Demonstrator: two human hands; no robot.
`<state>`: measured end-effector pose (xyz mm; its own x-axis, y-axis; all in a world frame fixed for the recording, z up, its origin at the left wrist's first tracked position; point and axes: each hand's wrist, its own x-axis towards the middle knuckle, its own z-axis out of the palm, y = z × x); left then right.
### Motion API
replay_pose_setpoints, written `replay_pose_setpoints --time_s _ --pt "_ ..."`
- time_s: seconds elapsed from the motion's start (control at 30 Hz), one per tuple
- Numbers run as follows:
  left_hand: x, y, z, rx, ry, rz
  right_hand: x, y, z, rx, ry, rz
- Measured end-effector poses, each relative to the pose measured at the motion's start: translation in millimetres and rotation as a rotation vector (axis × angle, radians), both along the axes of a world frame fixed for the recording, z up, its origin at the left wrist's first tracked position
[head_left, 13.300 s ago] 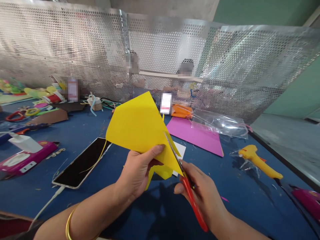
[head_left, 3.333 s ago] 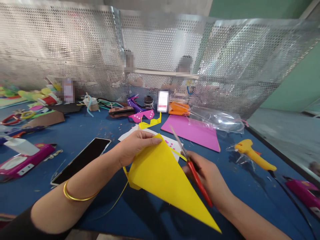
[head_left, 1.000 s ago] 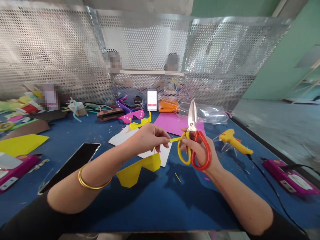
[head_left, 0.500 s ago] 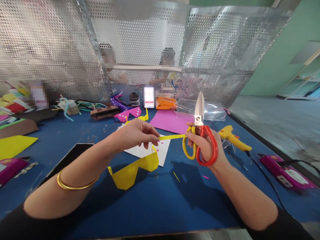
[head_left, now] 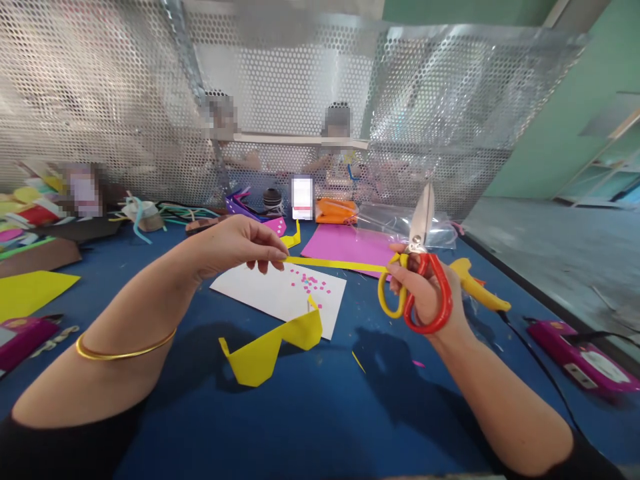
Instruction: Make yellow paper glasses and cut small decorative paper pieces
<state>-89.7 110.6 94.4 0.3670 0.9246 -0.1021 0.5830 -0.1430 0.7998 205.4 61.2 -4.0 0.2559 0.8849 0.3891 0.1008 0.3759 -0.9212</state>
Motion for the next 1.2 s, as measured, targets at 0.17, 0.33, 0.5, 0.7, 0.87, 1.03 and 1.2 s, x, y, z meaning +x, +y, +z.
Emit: replay_pose_setpoints --time_s 0.17,0.33,0.5,0.7,0.87,1.03,1.2 --pt "5.5 9.7 -9.5 0.084 -0.390 0.363 -1.8 -1.5 1.9 0.016 0.062 -0.041" --pt "9.9 15.2 -22.0 0.071 -0.724 0.590 -4.5 -1.4 5.8 0.063 0.121 -0.097" --pt "38.7 -7.3 -34.2 -0.233 -0.850 0.584 -8.4 -5.7 8.7 0.080 0.157 -0.145" --pt "77.9 -48.6 -50.9 -0.501 -0.723 0.244 -20.0 -17.0 1.2 0.103 0.052 -0.124" --pt "88.0 -56.4 -67.1 -0.465 -0.786 0.217 -36.2 -27.4 -7.3 0.144 -0.032 -0.071" --pt "94.1 -60.4 -71.0 -0.442 -0.803 0.249 -42.4 -33.9 -10.1 0.217 -0.094 -0.012" --pt "95.9 -62.8 -70.0 -0.407 -0.821 0.265 -41.1 -34.9 -10.5 0.173 -0.120 0.047"
